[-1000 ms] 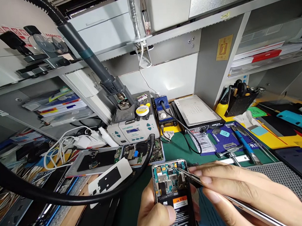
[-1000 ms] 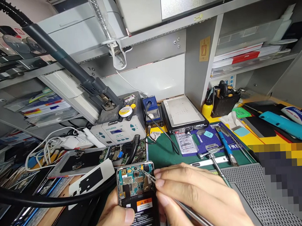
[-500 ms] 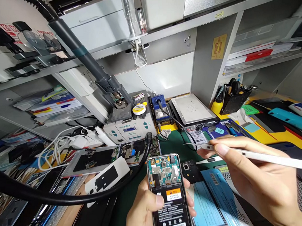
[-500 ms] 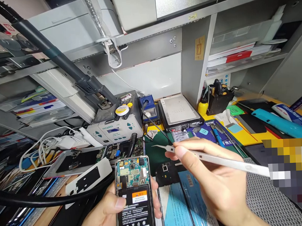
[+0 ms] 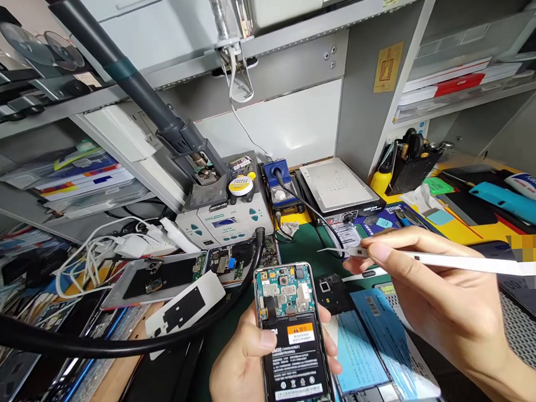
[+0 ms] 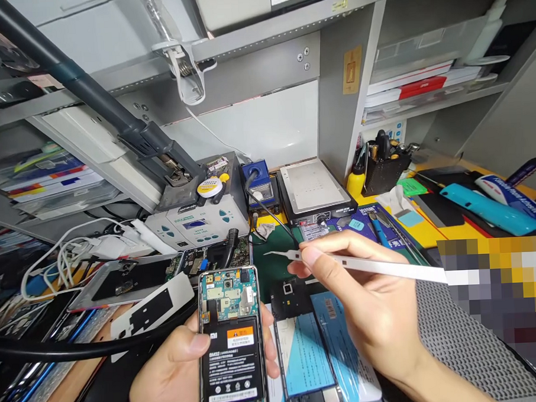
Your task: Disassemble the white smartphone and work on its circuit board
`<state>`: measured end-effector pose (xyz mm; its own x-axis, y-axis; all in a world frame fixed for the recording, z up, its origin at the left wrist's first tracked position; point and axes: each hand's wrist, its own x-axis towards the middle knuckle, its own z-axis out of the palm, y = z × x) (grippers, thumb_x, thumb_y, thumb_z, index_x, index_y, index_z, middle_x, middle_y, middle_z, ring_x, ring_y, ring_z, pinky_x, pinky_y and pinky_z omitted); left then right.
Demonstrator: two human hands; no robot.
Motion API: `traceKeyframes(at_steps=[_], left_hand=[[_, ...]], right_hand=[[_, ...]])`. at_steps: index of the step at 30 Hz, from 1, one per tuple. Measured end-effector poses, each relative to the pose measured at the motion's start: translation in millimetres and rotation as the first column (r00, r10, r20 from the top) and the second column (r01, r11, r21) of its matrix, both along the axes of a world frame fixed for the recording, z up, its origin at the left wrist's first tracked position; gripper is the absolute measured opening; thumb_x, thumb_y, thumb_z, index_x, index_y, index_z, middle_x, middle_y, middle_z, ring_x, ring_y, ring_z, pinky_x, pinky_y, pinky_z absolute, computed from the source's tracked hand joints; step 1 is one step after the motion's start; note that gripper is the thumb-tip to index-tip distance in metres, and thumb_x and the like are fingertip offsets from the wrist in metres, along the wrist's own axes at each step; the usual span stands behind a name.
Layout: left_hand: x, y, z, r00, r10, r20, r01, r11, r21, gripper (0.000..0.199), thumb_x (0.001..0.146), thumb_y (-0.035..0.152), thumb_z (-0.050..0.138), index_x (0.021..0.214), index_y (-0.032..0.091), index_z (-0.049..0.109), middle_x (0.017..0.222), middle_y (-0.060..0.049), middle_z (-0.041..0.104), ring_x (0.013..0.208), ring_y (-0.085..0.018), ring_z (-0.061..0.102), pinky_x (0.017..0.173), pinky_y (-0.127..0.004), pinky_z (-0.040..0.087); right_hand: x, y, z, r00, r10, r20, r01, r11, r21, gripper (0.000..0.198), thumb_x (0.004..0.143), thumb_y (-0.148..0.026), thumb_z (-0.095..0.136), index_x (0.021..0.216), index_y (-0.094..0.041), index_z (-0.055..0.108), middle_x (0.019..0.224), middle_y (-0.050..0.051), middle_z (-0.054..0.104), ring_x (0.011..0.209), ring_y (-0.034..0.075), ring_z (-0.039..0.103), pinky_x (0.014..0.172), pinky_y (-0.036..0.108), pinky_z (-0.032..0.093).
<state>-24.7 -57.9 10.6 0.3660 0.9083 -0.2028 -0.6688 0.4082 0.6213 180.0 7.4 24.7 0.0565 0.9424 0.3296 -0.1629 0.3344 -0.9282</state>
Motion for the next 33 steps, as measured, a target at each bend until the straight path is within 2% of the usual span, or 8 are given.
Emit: traceKeyframes(at_steps=[5, 13, 18, 23, 26, 28, 30, 33], left_hand=[[-1.0, -0.4, -0.7, 0.999, -0.009, 0.035, 0.009, 1.0, -0.005, 0.05, 0.082, 0.034, 0.053, 0.117, 0.002, 0.07, 0.103, -0.022, 0.075, 0.09, -0.033, 0.073, 0.08, -0.041, 0.052], [-0.4, 1.2, 4.1, 0.994, -0.051, 0.098, 0.06, 0.994, -0.094, 0.066, 0.09, 0.053, 0.045, 0.117, -0.002, 0.07, 0.103, -0.023, 0.075, 0.092, -0.031, 0.072, 0.084, -0.039, 0.051], [2.8, 2.0, 7.5, 0.998, -0.021, 0.053, 0.027, 0.993, -0.117, 0.076, 0.093, 0.062, 0.035, 0.115, -0.001, 0.071, 0.096, -0.023, 0.075, 0.086, -0.031, 0.072, 0.08, -0.04, 0.051], [0.6, 6.3, 10.3, 1.0, -0.01, 0.023, 0.012, 0.994, -0.109, 0.076, 0.093, 0.065, 0.035, 0.11, 0.002, 0.073, 0.096, -0.022, 0.075, 0.086, -0.032, 0.071, 0.082, -0.042, 0.052], [-2.1, 9.6, 13.0, 1.0, 0.018, -0.025, -0.02, 0.994, -0.109, 0.071, 0.094, 0.062, 0.036, 0.107, 0.003, 0.074, 0.093, -0.021, 0.075, 0.084, -0.033, 0.072, 0.079, -0.043, 0.054], [-3.9, 11.6, 14.9, 0.998, 0.039, -0.056, -0.045, 0.994, -0.102, 0.071, 0.094, 0.062, 0.037, 0.105, 0.003, 0.075, 0.09, -0.02, 0.076, 0.082, -0.033, 0.072, 0.077, -0.043, 0.055], [-5.7, 13.5, 16.2, 0.996, 0.064, -0.066, -0.07, 0.993, -0.099, 0.069, 0.094, 0.062, 0.04, 0.104, 0.003, 0.075, 0.089, -0.02, 0.076, 0.08, -0.033, 0.073, 0.075, -0.043, 0.057], [-7.8, 15.9, 16.1, 0.99, 0.119, -0.081, -0.127, 0.987, -0.1, 0.06, 0.094, 0.057, 0.044, 0.105, 0.005, 0.074, 0.097, -0.02, 0.077, 0.078, -0.034, 0.074, 0.074, -0.047, 0.059]], right_hand=[[1.4, -0.1, -1.8, 0.999, 0.003, 0.039, -0.002, 1.0, -0.01, 0.007, 0.087, -0.026, 0.072, 0.091, -0.025, 0.078, 0.082, 0.003, 0.075, 0.072, 0.023, 0.075, 0.065, 0.031, 0.06], [2.4, -0.2, -2.2, 0.999, 0.026, 0.038, -0.025, 1.0, -0.01, 0.007, 0.087, -0.024, 0.073, 0.091, -0.024, 0.078, 0.077, 0.002, 0.074, 0.072, 0.023, 0.075, 0.065, 0.031, 0.06], [1.3, 0.8, -2.9, 0.998, 0.055, -0.029, -0.056, 0.998, -0.037, 0.007, 0.088, -0.028, 0.072, 0.089, -0.023, 0.076, 0.08, 0.002, 0.073, 0.071, 0.022, 0.074, 0.067, 0.033, 0.06], [7.3, 12.5, 9.0, 0.968, 0.196, -0.158, -0.215, 0.971, -0.108, 0.04, 0.097, -0.038, 0.055, 0.061, -0.019, 0.062, 0.059, 0.0, 0.06, 0.055, 0.016, 0.064, 0.055, 0.029, 0.053], [16.4, 21.9, 15.9, 0.949, 0.294, 0.116, -0.252, 0.926, -0.282, 0.053, 0.097, -0.048, 0.051, 0.052, -0.021, 0.042, 0.048, -0.003, 0.047, 0.043, 0.013, 0.051, 0.045, 0.027, 0.042], [21.5, 26.4, 16.8, 0.787, 0.417, 0.456, -0.249, 0.89, -0.383, 0.052, 0.096, -0.053, 0.051, 0.055, -0.022, 0.041, 0.047, -0.006, 0.043, 0.04, 0.01, 0.041, 0.043, 0.025, 0.032], [24.2, 29.2, 14.9, 0.533, 0.458, 0.711, -0.25, 0.888, -0.386, 0.046, 0.095, -0.052, 0.054, 0.062, -0.021, 0.047, 0.05, -0.006, 0.046, 0.044, 0.01, 0.04, 0.046, 0.025, 0.028], [23.8, 32.4, 9.9, 0.248, 0.324, 0.913, -0.179, 0.942, -0.285, 0.032, 0.094, -0.047, 0.057, 0.075, -0.02, 0.059, 0.061, -0.002, 0.059, 0.056, 0.014, 0.05, 0.052, 0.026, 0.031]])
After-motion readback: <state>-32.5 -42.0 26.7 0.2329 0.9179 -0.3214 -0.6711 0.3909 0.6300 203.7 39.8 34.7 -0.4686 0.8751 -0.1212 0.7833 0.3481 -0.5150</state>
